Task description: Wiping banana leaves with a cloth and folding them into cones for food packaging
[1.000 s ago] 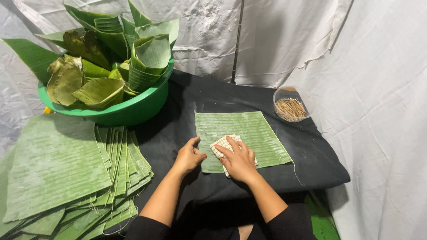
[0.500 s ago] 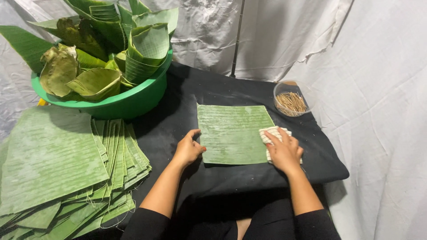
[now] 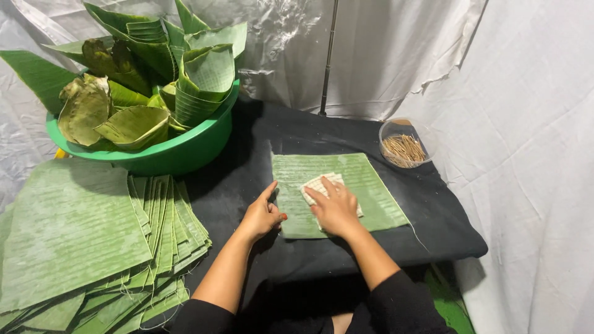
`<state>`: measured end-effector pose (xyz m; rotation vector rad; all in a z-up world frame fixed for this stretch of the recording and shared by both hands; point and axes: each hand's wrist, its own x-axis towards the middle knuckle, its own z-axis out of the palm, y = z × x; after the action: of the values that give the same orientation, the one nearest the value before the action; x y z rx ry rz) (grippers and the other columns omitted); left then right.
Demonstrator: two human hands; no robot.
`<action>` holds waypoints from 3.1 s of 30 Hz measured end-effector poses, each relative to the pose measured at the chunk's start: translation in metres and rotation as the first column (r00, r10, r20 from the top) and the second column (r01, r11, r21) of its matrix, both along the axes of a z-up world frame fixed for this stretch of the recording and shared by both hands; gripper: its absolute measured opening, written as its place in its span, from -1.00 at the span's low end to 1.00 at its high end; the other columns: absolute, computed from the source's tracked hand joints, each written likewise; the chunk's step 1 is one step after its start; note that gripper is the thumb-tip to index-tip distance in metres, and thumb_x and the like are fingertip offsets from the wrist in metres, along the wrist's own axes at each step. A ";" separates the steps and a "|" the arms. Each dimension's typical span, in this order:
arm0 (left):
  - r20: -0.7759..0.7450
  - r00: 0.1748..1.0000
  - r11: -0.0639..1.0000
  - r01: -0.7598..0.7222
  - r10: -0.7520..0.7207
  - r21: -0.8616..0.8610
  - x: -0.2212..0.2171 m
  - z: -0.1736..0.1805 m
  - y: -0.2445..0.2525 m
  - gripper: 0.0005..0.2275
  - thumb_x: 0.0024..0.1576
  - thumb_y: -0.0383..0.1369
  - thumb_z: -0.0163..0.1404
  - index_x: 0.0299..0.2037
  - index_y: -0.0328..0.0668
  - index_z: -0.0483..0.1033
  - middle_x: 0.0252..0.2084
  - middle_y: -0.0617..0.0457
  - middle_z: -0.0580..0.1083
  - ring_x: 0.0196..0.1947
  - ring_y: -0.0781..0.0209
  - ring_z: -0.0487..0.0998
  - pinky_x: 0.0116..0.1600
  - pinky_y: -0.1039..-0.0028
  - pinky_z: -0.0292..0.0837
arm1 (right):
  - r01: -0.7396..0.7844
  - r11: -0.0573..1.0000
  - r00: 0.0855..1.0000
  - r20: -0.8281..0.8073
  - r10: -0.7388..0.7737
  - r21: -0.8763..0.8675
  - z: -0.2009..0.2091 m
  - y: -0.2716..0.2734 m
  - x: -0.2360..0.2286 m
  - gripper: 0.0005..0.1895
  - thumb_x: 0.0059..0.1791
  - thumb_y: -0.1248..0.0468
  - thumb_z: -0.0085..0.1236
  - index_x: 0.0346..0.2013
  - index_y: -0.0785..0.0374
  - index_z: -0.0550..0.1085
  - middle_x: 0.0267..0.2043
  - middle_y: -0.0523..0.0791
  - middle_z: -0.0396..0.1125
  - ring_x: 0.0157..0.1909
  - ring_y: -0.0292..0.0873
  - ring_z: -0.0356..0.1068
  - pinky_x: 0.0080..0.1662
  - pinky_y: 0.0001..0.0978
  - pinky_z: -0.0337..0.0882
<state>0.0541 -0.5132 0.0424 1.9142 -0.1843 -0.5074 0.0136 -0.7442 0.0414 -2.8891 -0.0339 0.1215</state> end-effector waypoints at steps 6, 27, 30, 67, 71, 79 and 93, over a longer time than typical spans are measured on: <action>0.001 0.999 0.998 -0.049 0.049 0.044 -0.006 0.014 0.001 -0.17 -0.02 -0.55 0.20 0.50 -0.09 0.06 -0.50 -0.03 0.57 -0.49 0.15 0.65 -0.21 0.47 0.57 | 0.056 0.998 0.995 -0.086 -0.053 0.027 0.015 -0.039 0.002 -0.46 0.09 -0.05 -0.09 0.39 -0.53 0.20 0.56 -0.17 -0.12 0.56 0.14 -0.18 0.35 0.29 0.00; -0.025 0.997 0.997 -0.076 0.076 0.006 0.011 -0.026 -0.002 -0.62 -0.02 -0.51 0.18 0.05 -0.09 0.64 -0.45 -0.03 0.62 -0.52 0.20 0.68 -0.37 0.51 0.59 | 0.004 0.999 1.000 -0.008 -0.004 0.039 0.007 0.001 0.027 -0.50 0.08 0.04 -0.02 0.31 -0.54 0.31 0.51 -0.18 0.03 0.44 0.18 0.03 0.25 0.27 0.14; -0.089 0.989 0.993 -0.118 0.117 -0.011 0.007 -0.018 -0.003 -0.63 -0.01 -0.54 0.17 0.04 -0.10 0.65 -0.38 -0.04 0.64 -0.50 0.24 0.68 -0.35 0.54 0.60 | -0.005 0.999 0.998 -0.062 0.008 0.050 0.008 0.000 0.034 -0.49 0.06 -0.09 -0.05 0.33 -0.61 0.24 0.55 -0.29 -0.09 0.47 0.10 -0.03 0.29 0.15 0.10; 0.027 0.998 0.984 -0.068 0.065 0.162 0.006 -0.014 -0.007 -0.75 0.07 -0.44 0.12 -0.06 0.06 0.71 -0.34 -0.19 0.65 -0.39 0.06 0.70 -0.29 0.35 0.60 | 0.289 0.957 0.952 0.109 -0.287 -0.006 -0.018 -0.105 0.085 -0.53 0.13 -0.04 -0.25 0.35 -0.56 0.25 0.52 -0.27 -0.01 0.42 0.10 0.01 0.24 0.14 0.13; 0.012 0.997 0.988 -0.075 0.074 0.135 0.006 -0.017 -0.004 -0.74 0.07 -0.47 0.12 -0.06 0.03 0.70 -0.38 -0.17 0.65 -0.43 0.13 0.70 -0.30 0.43 0.61 | 0.269 0.963 0.949 0.164 -0.268 0.020 -0.024 -0.108 0.086 -0.58 0.12 -0.06 -0.19 0.27 -0.59 0.33 0.50 -0.37 0.04 0.36 0.06 0.06 0.23 0.11 0.15; 0.015 0.998 0.992 -0.067 0.066 0.106 0.007 -0.018 -0.002 -0.74 0.06 -0.49 0.12 -0.06 -0.02 0.70 -0.38 -0.17 0.65 -0.44 0.14 0.70 -0.30 0.43 0.62 | -0.054 0.998 0.998 0.029 0.054 -0.027 0.021 0.003 -0.001 -0.59 0.13 0.04 -0.15 0.28 -0.36 0.40 0.53 -0.25 0.04 0.30 0.21 0.12 0.18 0.20 0.25; -0.024 0.994 0.993 -0.109 0.110 0.056 0.008 -0.018 -0.003 -0.74 0.03 -0.50 0.13 -0.08 -0.09 0.71 -0.40 -0.22 0.63 -0.42 0.12 0.69 -0.31 0.46 0.61 | 0.423 0.893 0.906 0.060 -0.419 -0.155 -0.023 -0.158 -0.037 -0.56 0.10 -0.17 -0.22 0.27 -0.83 0.22 0.54 -0.52 -0.05 0.31 0.04 0.08 0.15 0.00 0.20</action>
<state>0.0618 -0.5163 0.0245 1.9573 -0.0477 -0.4690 -0.0229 -0.9018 0.0183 -2.9803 0.6251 0.0070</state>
